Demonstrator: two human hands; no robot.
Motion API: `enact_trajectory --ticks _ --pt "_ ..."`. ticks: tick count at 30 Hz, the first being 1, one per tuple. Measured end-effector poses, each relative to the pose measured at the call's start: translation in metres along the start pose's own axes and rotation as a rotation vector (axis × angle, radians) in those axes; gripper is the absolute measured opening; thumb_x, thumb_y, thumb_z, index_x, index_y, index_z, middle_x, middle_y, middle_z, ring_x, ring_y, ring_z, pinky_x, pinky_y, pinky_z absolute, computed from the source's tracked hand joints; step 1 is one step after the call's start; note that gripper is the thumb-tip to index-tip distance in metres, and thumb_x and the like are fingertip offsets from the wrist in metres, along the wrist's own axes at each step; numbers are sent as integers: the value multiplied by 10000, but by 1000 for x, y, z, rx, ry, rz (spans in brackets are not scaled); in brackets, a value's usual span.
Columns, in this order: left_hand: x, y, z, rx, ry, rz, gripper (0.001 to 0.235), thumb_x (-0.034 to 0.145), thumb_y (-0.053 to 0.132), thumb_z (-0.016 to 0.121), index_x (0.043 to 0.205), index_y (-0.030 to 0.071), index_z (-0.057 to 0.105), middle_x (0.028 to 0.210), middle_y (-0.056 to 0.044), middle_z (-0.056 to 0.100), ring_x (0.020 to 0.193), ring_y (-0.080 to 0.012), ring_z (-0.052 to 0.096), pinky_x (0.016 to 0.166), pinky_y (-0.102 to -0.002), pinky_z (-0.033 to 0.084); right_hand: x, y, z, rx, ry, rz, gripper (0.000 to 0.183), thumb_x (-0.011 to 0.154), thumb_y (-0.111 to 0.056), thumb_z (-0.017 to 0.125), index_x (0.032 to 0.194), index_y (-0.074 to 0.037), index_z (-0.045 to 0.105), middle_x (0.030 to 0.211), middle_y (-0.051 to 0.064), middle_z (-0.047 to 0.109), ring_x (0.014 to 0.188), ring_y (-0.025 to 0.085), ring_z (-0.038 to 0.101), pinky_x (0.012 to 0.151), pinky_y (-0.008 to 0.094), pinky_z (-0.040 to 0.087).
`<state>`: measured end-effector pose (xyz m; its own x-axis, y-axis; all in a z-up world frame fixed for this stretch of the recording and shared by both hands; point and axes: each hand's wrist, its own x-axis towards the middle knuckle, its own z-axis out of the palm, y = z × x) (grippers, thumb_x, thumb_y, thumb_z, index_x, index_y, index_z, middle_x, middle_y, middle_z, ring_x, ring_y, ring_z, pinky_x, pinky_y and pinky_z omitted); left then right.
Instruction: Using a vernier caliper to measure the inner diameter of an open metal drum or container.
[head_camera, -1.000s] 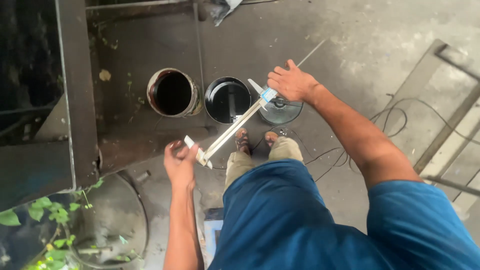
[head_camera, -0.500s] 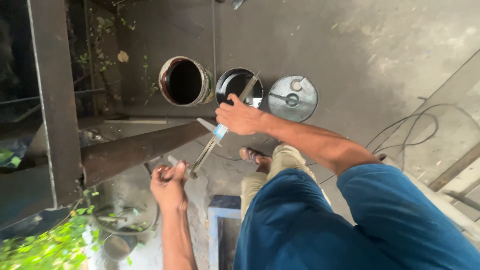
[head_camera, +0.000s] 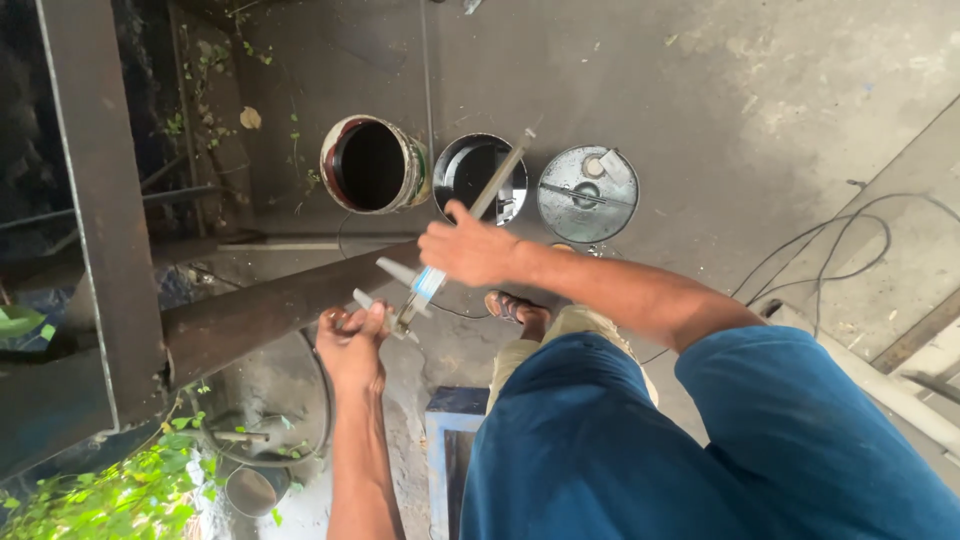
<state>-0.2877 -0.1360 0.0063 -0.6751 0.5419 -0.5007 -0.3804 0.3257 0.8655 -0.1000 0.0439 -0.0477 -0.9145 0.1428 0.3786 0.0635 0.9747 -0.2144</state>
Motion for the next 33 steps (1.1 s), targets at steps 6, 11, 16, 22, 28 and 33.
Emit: enact_trajectory --ticks 6,11,16,22,28,33 --pt "-27 11 -57 49 43 71 417 863 -123 728 1017 113 421 834 -56 607 890 -255 715 804 -407 629 -34 83 4 -198 -61 -30 179 876 -319 586 908 -143 592 900 21 509 960 203 540 907 511 402" --pt "-54 33 -73 58 81 38 394 855 -91 709 1011 129 422 905 -151 710 902 -279 732 763 -382 608 -51 115 -10 -205 -68 -10 177 889 -311 584 916 -136 590 906 23 512 969 200 547 950 501 412" --pt "-48 3 -81 63 96 30 381 870 -91 721 987 124 429 912 -149 689 916 -278 736 755 -362 611 -55 107 -6 -240 -65 19 131 887 -257 563 914 -133 597 912 18 523 961 182 547 951 483 407" --pt "-35 -17 -26 71 41 9 368 850 -97 733 897 118 438 927 -161 723 882 -258 748 677 -320 593 -27 42 -21 -45 -55 -96 123 870 -250 567 876 -133 603 858 26 512 917 219 535 882 491 389" --pt "-23 -28 1 64 2 22 372 853 -88 736 880 127 433 891 -165 734 819 -227 743 603 -299 557 -13 -24 -16 -18 11 -83 119 859 -244 591 839 -127 596 858 32 522 921 225 540 900 504 396" --pt "-13 -37 1 85 8 49 384 867 -87 746 905 121 425 879 -169 718 800 -228 733 592 -305 548 -12 -40 -7 39 14 13 121 857 -236 588 839 -116 588 847 45 529 911 239 550 888 541 406"
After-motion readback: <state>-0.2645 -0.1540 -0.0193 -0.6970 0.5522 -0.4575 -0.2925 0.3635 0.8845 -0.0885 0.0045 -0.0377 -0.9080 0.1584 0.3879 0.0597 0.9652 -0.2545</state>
